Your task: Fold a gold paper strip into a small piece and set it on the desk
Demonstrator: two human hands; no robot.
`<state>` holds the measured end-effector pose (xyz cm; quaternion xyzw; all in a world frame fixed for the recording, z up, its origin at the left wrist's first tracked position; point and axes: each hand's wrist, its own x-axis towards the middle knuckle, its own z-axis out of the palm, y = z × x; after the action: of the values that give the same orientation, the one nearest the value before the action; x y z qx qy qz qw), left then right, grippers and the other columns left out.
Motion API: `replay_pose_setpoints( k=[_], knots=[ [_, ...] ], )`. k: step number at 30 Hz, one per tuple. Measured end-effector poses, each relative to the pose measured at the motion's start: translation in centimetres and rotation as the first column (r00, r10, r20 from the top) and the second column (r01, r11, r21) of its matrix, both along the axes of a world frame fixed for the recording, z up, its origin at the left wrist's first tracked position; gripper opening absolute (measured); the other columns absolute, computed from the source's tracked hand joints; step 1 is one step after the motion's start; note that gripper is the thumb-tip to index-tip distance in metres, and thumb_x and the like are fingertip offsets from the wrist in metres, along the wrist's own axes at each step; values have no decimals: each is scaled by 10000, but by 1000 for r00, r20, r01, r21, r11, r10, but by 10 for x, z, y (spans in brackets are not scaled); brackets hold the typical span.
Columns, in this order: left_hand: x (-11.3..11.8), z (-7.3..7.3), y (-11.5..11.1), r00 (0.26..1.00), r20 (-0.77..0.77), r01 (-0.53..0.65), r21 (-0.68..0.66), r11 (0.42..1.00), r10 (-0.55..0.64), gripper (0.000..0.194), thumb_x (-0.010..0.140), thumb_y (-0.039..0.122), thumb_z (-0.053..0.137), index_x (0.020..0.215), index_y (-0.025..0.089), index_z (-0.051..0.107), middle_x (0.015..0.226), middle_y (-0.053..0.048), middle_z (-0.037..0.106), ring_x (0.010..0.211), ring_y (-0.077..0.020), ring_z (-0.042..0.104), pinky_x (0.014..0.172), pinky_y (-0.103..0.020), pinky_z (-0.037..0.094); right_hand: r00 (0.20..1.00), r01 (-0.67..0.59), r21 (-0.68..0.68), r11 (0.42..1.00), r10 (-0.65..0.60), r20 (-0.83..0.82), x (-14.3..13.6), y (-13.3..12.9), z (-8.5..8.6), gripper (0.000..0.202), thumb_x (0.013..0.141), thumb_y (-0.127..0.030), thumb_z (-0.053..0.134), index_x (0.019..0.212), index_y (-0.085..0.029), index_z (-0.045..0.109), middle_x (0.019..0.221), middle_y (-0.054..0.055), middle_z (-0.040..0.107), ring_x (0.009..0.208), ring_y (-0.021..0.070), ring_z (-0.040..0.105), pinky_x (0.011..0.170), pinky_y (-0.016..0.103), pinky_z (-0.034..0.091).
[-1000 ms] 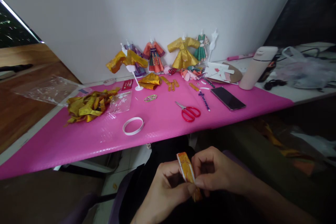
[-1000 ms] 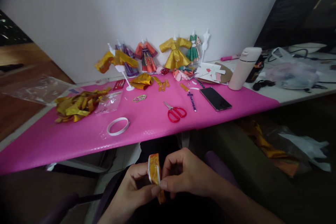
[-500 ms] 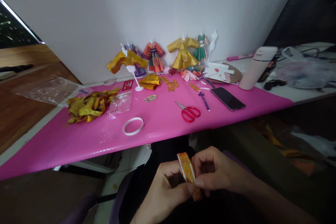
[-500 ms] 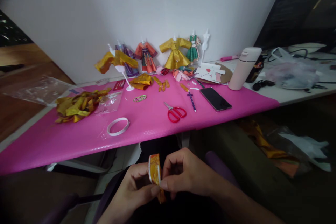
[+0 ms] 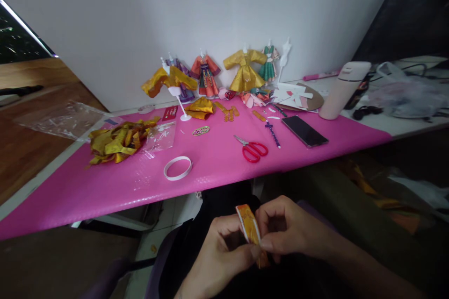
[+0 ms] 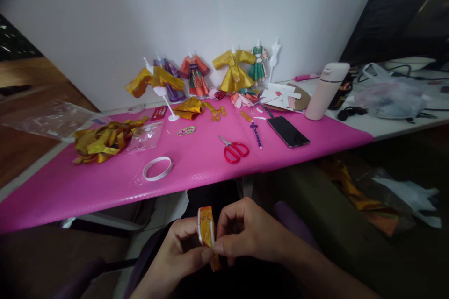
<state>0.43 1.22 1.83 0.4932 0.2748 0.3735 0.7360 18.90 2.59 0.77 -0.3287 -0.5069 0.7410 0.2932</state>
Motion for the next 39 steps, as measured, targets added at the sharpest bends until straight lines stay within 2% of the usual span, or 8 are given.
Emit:
replay_pose_setpoints(
  k=[19,23,26,30,33,35,37,39],
  knots=[
    [0,-3,-1,999,-30,-22,0,1000,22,33,759,198,768,768,167,773,669,13,644,618,-99,535,613,-182,429,998,8,48,999,-11,58,0,1,0,167,690,-249,750,680,-163,607,612,-7,652,486,90,573,475,195,442],
    [-1,-4,-2,998,-57,-32,44,999,34,53,781,205,737,804,171,769,718,-8,690,646,-121,570,631,-202,447,997,13,106,994,-21,73,0,1,3,197,724,-328,717,696,-171,600,640,17,666,506,123,592,482,233,457],
    [-1,-5,-1,990,-111,-72,110,991,84,67,784,226,723,797,168,754,715,-10,680,644,-129,564,632,-216,454,986,90,241,966,-122,118,1,-3,9,110,733,-255,679,699,-185,601,621,-1,632,525,130,566,479,235,423],
    [-2,-5,1,970,-158,-156,175,972,184,73,789,210,703,741,157,716,688,0,633,639,-127,536,632,-218,443,932,231,524,820,-342,125,1,-11,19,111,713,-89,636,706,-194,603,655,-28,568,579,113,517,534,240,382],
    [-1,-4,2,944,-207,-202,247,948,256,87,791,165,676,707,154,690,689,-4,629,655,-136,539,637,-221,442,888,163,821,547,-444,120,1,-16,22,134,756,-46,614,788,-172,646,730,-1,583,598,108,526,541,250,368],
    [-1,-3,2,926,-236,-219,303,927,296,104,792,143,661,691,156,679,686,-4,628,659,-138,539,641,-222,440,854,50,929,366,-498,150,1,-18,22,129,806,-48,600,831,-155,666,737,18,593,614,122,537,545,268,361],
    [0,-3,2,908,-259,-228,357,906,331,120,794,133,651,677,158,669,674,2,620,646,-133,530,630,-218,432,821,-35,955,293,-537,194,1,-20,21,118,838,-64,599,834,-152,678,728,27,603,630,142,543,557,294,358],
    [1,-2,1,893,-274,-230,403,886,356,139,793,128,646,659,161,655,658,8,611,627,-126,520,614,-210,423,797,-88,959,269,-559,229,1,-21,19,127,860,-78,590,827,-157,684,723,28,611,631,153,543,565,312,355]
  ],
)
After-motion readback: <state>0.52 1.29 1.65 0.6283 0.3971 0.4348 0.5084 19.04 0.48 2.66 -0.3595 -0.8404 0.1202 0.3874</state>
